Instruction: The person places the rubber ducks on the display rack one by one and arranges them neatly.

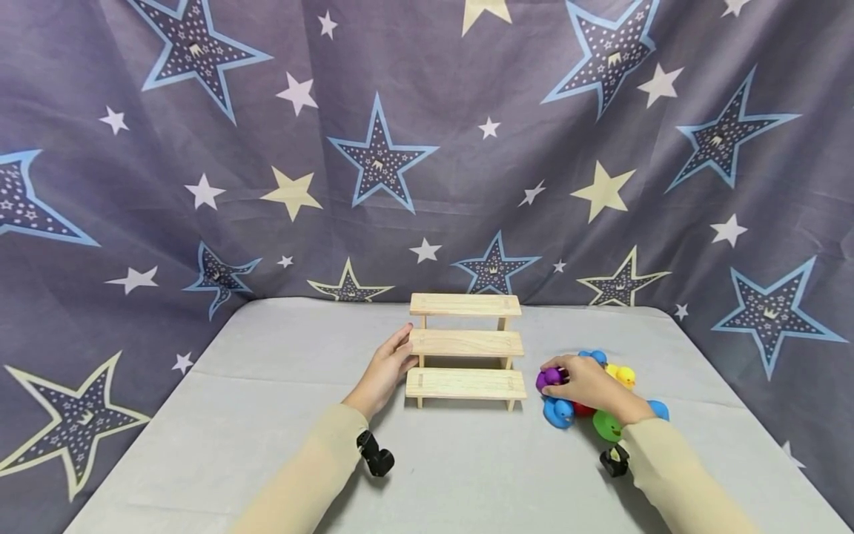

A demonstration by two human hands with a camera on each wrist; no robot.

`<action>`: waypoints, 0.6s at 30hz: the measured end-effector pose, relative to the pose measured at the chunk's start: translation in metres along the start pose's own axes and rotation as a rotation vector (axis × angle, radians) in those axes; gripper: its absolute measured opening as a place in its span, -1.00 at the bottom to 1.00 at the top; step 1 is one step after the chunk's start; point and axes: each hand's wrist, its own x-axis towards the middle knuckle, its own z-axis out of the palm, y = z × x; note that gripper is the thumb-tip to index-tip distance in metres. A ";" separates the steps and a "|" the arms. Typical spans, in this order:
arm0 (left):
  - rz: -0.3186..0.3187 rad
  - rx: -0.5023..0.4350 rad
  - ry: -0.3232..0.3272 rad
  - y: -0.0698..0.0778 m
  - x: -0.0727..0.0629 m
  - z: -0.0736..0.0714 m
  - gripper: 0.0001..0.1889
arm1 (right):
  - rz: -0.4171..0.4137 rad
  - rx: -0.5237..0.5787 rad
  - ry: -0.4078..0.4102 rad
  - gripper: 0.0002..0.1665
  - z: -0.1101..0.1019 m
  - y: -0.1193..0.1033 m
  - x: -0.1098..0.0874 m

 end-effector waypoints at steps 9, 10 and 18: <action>-0.006 0.017 0.004 0.000 0.000 0.000 -0.45 | -0.001 0.006 0.004 -0.52 -0.001 0.000 0.001; -0.007 0.017 0.004 0.000 0.000 0.000 -0.44 | -0.005 0.004 0.006 -0.53 -0.001 0.000 0.001; -0.017 0.017 0.004 -0.001 0.001 -0.001 -0.45 | -0.021 -0.011 0.019 -0.55 -0.004 -0.003 0.000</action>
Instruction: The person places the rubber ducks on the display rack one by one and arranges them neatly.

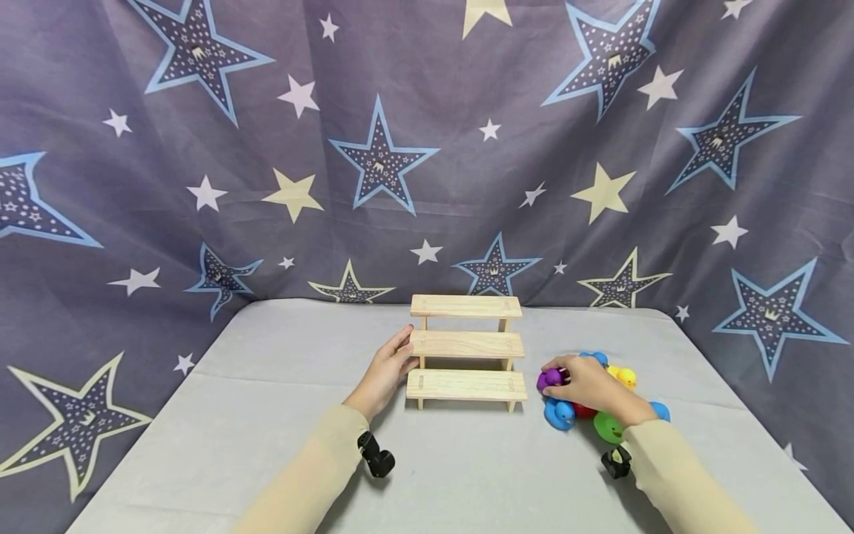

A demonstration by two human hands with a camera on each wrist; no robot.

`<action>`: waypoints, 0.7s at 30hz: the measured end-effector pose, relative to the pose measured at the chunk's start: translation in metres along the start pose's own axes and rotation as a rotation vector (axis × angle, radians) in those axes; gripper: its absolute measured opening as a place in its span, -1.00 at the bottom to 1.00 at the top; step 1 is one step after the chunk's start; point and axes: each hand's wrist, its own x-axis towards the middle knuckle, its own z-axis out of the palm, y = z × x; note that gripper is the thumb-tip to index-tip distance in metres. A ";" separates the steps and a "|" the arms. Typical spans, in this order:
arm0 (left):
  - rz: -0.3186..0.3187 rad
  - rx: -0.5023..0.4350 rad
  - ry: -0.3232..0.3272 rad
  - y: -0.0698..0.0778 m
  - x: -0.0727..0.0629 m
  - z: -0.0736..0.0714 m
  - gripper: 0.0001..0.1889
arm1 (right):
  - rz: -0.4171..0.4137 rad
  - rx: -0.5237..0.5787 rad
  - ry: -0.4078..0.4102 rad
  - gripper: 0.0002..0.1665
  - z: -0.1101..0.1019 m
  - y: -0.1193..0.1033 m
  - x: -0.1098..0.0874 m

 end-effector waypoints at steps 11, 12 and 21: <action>-0.006 0.003 0.000 -0.002 0.001 -0.001 -0.44 | -0.063 -0.023 0.040 -0.53 -0.023 -0.012 0.001; -0.006 0.003 0.000 -0.002 0.001 -0.001 -0.44 | -0.074 -0.033 0.049 -0.53 -0.026 -0.013 0.002; -0.001 0.007 -0.004 -0.002 0.001 -0.001 -0.44 | -0.111 -0.046 0.108 -0.53 -0.041 -0.023 0.008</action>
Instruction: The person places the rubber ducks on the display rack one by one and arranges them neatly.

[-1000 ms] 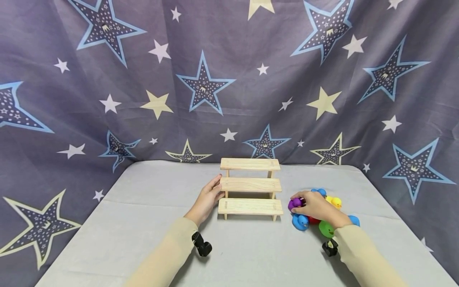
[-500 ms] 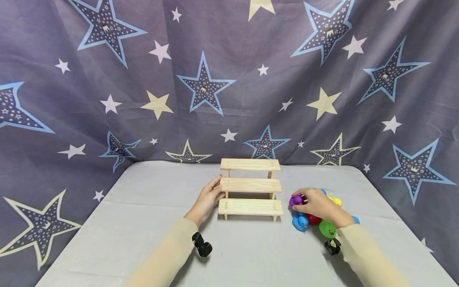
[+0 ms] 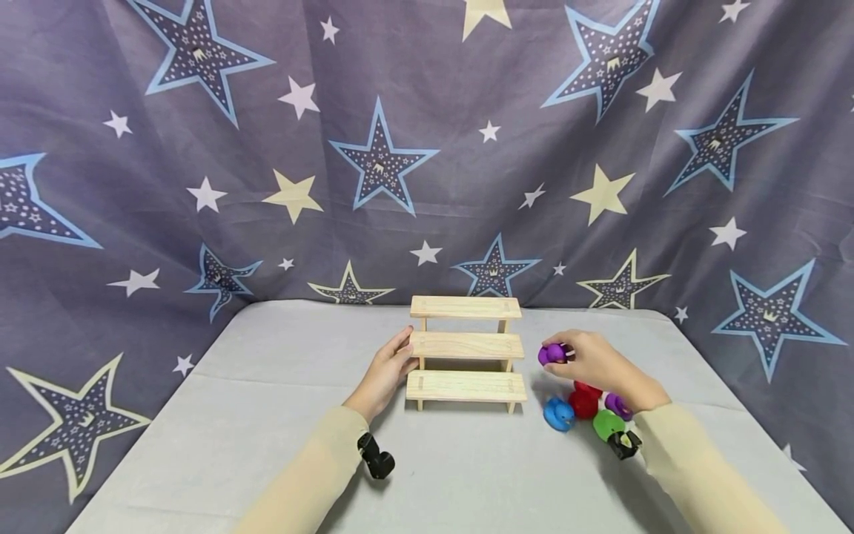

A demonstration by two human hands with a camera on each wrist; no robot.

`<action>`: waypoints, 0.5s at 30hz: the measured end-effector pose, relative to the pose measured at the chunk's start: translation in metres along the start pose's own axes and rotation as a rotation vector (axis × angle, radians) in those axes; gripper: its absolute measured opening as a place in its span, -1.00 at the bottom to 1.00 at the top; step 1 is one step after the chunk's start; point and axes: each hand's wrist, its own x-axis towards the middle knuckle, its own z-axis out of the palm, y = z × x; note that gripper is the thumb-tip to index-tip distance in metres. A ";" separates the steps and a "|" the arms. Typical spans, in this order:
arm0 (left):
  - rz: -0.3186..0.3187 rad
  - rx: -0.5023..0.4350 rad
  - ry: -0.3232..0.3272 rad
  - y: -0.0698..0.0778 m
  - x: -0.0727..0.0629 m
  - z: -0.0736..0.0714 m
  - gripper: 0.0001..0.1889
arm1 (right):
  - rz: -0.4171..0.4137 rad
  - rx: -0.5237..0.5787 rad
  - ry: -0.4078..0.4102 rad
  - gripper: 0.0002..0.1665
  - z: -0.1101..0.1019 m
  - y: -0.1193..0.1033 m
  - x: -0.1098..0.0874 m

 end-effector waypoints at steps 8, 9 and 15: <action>0.007 0.003 -0.002 0.000 0.000 0.000 -0.44 | -0.007 0.004 0.027 -0.57 -0.004 -0.015 0.009; 0.008 0.003 -0.002 0.000 0.000 0.000 -0.44 | -0.008 0.005 0.029 -0.56 -0.004 -0.017 0.011; 0.008 0.005 -0.001 0.000 -0.001 0.001 -0.44 | -0.070 0.044 0.071 -0.58 0.001 -0.030 0.025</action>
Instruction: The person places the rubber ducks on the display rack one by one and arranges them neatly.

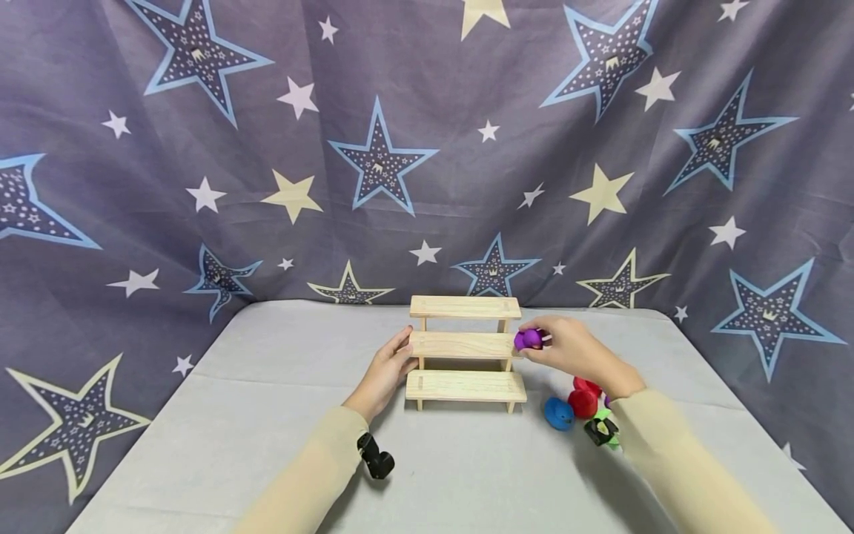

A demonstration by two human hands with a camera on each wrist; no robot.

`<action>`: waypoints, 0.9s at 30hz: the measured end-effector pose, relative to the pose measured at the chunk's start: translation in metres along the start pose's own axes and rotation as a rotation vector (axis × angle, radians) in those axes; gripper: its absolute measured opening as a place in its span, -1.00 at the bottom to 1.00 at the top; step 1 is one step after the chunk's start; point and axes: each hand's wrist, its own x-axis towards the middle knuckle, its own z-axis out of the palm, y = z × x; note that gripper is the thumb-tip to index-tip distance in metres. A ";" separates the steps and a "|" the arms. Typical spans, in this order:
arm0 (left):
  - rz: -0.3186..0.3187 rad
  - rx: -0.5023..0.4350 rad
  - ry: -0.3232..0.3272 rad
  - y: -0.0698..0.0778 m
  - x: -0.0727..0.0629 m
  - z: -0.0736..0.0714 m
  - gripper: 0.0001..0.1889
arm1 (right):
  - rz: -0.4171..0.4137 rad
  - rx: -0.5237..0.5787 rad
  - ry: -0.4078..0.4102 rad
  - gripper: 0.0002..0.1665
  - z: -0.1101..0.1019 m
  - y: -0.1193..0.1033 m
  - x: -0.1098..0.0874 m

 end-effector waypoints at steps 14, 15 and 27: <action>-0.008 -0.019 0.009 0.001 -0.002 0.001 -0.45 | -0.084 0.149 0.093 -0.53 0.039 -0.032 0.045; -0.006 -0.019 0.006 0.001 -0.002 0.001 -0.45 | -0.090 0.147 0.105 -0.52 0.042 -0.034 0.049; -0.002 -0.042 0.016 0.002 -0.003 0.002 -0.44 | -0.101 0.148 0.197 -0.52 0.068 -0.058 0.089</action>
